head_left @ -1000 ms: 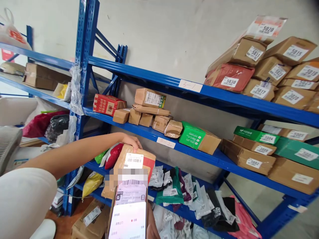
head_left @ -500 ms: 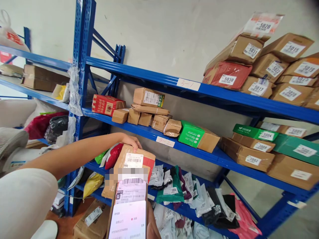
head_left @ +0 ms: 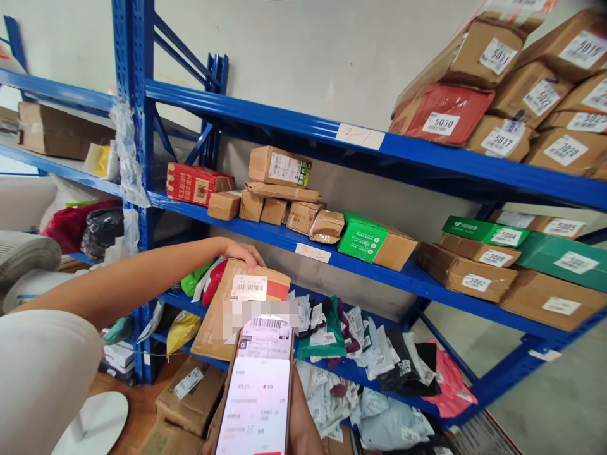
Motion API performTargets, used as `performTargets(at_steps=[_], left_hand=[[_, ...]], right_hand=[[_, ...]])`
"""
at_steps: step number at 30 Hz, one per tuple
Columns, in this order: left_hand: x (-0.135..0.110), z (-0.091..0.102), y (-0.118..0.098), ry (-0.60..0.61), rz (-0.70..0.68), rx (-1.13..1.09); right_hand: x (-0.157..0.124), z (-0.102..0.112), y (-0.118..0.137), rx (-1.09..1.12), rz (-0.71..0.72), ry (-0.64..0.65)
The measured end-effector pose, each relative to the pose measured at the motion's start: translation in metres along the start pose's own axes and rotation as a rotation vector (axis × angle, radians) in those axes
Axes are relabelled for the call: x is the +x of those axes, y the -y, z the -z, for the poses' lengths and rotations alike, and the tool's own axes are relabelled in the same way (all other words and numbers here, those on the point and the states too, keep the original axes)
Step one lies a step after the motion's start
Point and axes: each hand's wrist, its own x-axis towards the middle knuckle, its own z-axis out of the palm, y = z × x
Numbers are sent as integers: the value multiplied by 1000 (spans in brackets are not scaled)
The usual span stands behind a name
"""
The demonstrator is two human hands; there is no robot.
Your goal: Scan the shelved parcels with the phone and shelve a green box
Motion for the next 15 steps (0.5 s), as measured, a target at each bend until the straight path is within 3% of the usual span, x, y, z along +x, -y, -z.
performTargets(at_steps=[8,15], left_hand=[[-10,8,3,65,0,101],[-13,5,1,53,24,58]], right_hand=[[-14,-1,20,103,-63,-14],[-14,5,24,125,-10,-89]])
